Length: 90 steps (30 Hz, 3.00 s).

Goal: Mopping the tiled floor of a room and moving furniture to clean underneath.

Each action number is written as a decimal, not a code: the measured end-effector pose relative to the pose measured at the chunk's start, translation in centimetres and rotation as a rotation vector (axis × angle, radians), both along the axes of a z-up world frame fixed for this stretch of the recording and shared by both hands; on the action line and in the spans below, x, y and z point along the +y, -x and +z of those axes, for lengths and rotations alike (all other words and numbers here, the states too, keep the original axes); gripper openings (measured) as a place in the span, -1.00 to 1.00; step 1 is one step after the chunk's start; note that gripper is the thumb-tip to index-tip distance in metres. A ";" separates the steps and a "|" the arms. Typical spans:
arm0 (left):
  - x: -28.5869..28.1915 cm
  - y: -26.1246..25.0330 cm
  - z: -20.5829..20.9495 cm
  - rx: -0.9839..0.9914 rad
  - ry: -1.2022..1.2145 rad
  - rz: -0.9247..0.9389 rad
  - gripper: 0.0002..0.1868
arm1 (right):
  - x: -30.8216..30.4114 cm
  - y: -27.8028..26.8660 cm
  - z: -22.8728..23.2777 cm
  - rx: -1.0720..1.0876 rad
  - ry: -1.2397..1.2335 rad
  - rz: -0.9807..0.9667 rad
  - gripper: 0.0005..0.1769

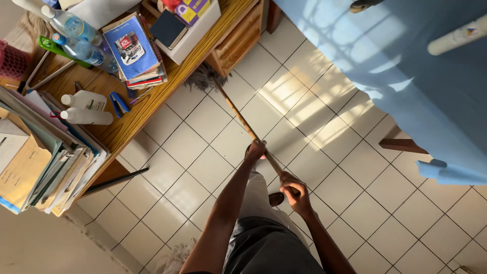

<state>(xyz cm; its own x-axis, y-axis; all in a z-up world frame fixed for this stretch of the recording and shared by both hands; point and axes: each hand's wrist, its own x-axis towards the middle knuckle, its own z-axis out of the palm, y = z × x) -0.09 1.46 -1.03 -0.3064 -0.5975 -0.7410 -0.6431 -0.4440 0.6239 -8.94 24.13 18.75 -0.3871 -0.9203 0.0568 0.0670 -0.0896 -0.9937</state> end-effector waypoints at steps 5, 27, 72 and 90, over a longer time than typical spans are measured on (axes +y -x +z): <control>6.0 3.0 5.5 0.147 -0.259 0.014 -0.70 | 6.5 -0.1 8.0 0.038 -0.105 -0.201 -0.83; -11.0 14.8 0.1 0.502 -0.462 0.047 -0.60 | -14.6 9.0 5.0 0.568 0.222 -0.063 -0.84; -1.9 25.1 -1.7 0.188 -0.461 -0.086 -0.64 | 2.0 21.3 9.4 0.218 0.144 -0.756 -0.64; -6.0 7.0 -5.8 -0.175 -0.256 0.304 -0.61 | -1.2 12.2 0.8 -0.248 -0.079 -0.329 -0.78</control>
<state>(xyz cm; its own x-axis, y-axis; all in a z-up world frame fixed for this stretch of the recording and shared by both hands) -7.13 -4.59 -6.82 -0.0013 -0.4314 -0.9021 -0.5458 -0.7556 0.3622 -21.19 22.96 19.58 -0.6542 -0.7430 -0.1415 0.2862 -0.0699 -0.9556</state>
